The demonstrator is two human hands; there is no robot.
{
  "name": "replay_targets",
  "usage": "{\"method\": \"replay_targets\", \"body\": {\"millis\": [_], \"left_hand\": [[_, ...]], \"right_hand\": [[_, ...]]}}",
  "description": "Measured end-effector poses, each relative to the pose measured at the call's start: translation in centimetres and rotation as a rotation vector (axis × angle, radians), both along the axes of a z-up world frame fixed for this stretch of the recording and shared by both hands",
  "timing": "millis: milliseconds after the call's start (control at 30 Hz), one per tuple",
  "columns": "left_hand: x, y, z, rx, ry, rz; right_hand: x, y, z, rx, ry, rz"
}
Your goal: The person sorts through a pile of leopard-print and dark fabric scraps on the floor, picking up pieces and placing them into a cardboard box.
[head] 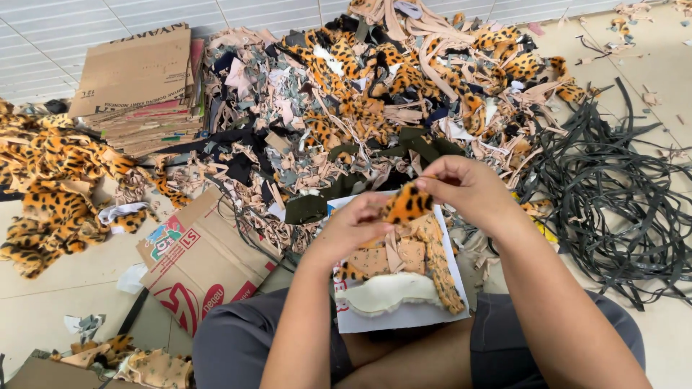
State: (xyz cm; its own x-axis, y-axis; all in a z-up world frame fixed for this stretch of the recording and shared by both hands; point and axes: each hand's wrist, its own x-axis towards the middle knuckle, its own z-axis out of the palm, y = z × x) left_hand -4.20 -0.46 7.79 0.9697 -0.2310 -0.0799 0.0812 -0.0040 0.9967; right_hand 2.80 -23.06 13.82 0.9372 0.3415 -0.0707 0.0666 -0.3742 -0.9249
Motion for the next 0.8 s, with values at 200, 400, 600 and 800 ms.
{"method": "replay_targets", "body": {"millis": [200, 400, 600, 800], "left_hand": [[-0.9, 3.4, -5.5, 0.123, 0.140, 0.111], [-1.1, 3.1, -7.1, 0.536, 0.175, 0.297], [-2.3, 3.8, -6.3, 0.789, 0.208, 0.165], [-2.9, 3.7, -5.4, 0.791, 0.317, 0.097]], "right_hand": [[-1.1, -0.8, -6.8, -0.127, 0.176, 0.001], [-2.3, 0.0, -5.8, -0.667, 0.205, 0.012], [-2.0, -0.5, -6.4, -0.585, 0.215, 0.041], [-2.6, 0.0, -4.3, -0.466, 0.272, 0.048]]}}
